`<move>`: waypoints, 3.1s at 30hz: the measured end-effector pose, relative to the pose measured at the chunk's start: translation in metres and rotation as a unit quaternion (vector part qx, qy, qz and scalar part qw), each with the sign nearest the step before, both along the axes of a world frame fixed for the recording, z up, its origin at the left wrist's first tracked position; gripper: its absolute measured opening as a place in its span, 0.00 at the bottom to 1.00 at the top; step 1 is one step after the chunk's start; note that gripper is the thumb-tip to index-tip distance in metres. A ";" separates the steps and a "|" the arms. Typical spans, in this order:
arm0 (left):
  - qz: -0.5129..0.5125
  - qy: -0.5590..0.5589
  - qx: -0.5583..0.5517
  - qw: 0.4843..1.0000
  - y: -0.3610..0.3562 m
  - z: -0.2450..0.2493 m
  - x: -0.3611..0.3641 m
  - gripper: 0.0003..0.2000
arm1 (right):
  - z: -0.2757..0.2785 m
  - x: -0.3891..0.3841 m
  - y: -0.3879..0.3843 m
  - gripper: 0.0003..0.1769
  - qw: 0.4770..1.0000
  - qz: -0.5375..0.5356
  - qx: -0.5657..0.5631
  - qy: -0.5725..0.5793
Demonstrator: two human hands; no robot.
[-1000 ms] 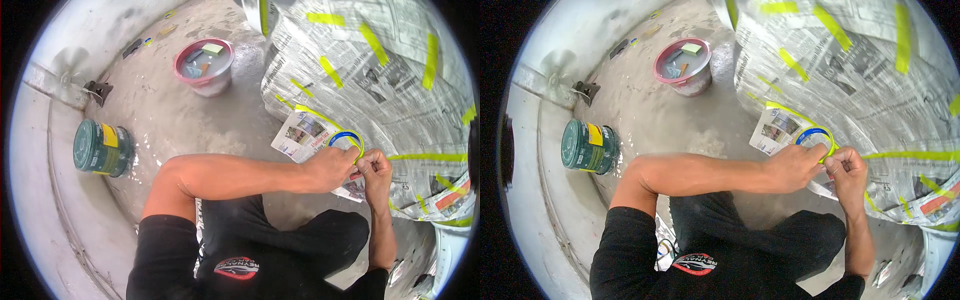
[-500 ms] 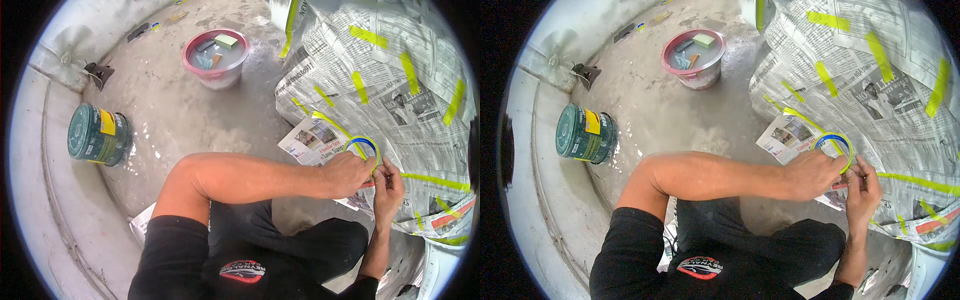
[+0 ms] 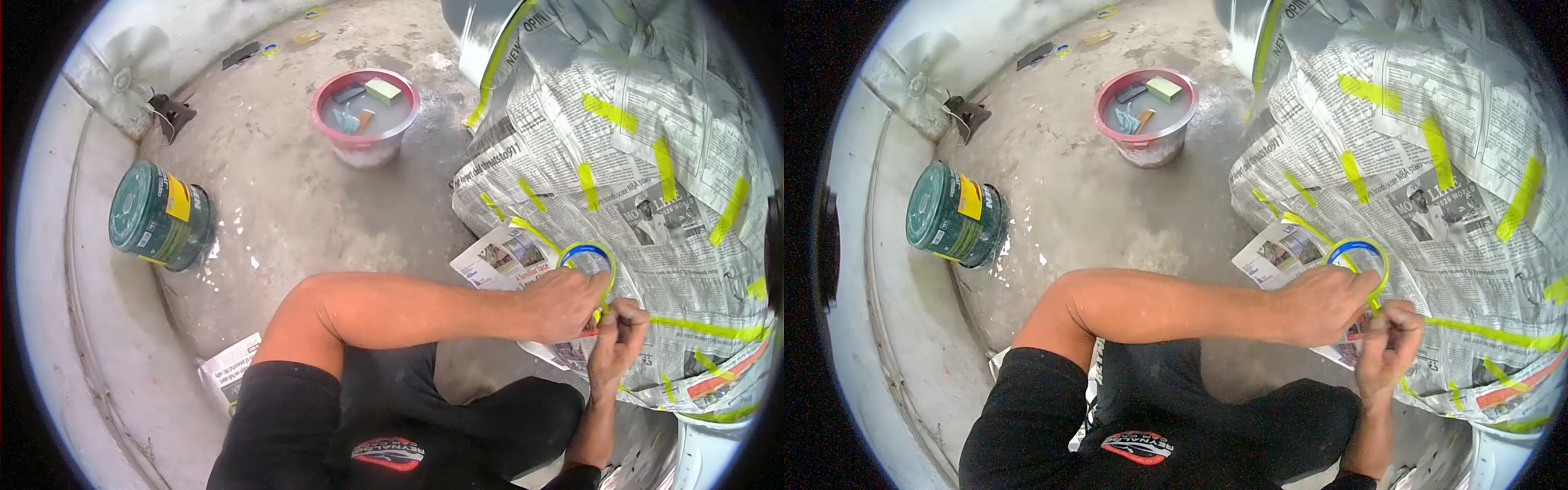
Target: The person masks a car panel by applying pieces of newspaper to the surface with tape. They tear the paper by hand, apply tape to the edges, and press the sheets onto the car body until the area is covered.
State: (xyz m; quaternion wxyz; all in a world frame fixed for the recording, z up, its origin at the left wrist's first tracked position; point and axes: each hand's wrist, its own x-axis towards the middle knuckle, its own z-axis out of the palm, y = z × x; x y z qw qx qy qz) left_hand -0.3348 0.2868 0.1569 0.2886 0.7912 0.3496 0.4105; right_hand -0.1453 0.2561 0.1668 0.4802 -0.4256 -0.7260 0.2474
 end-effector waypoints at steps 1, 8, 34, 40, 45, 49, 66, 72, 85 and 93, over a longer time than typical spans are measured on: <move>0.005 -0.012 -0.013 1.000 -0.001 0.005 -0.001 0.14 | 0.007 -0.002 -0.001 0.11 0.999 -0.035 -0.006 0.010; 0.032 -0.309 -0.035 0.950 0.005 0.003 0.018 0.11 | -0.001 -0.017 0.009 0.21 0.985 -0.058 0.097 -0.127; 0.027 -0.181 -0.074 0.980 0.024 -0.066 -0.118 0.06 | -0.005 -0.090 0.015 0.13 0.930 0.045 -0.212 -0.298; 0.176 -0.221 -0.110 0.953 0.011 -0.110 -0.150 0.03 | -0.051 -0.115 0.023 0.14 0.855 0.148 -0.286 -0.406; 0.209 -0.276 -0.272 0.898 0.000 -0.216 -0.191 0.04 | -0.096 -0.062 -0.002 0.19 0.782 0.216 -0.332 -0.481; 0.170 -0.364 -0.370 0.838 -0.003 -0.266 -0.151 0.04 | -0.077 -0.074 0.003 0.17 0.802 0.168 -0.342 -0.460; 0.223 -0.326 -0.319 0.861 0.061 -0.300 -0.079 0.10 | -0.069 -0.054 -0.002 0.12 0.818 0.184 -0.368 -0.402; 0.292 -0.298 -0.280 0.865 0.082 -0.294 -0.066 0.10 | -0.065 -0.053 0.003 0.12 0.826 0.186 -0.365 -0.386; 0.389 -0.022 -0.184 0.902 0.087 -0.272 -0.082 0.20 | -0.072 -0.041 0.002 0.11 0.844 0.215 -0.340 -0.353; 0.376 0.074 -0.150 0.911 0.094 -0.276 -0.094 0.24 | -0.066 -0.035 -0.007 0.14 0.836 0.207 -0.352 -0.367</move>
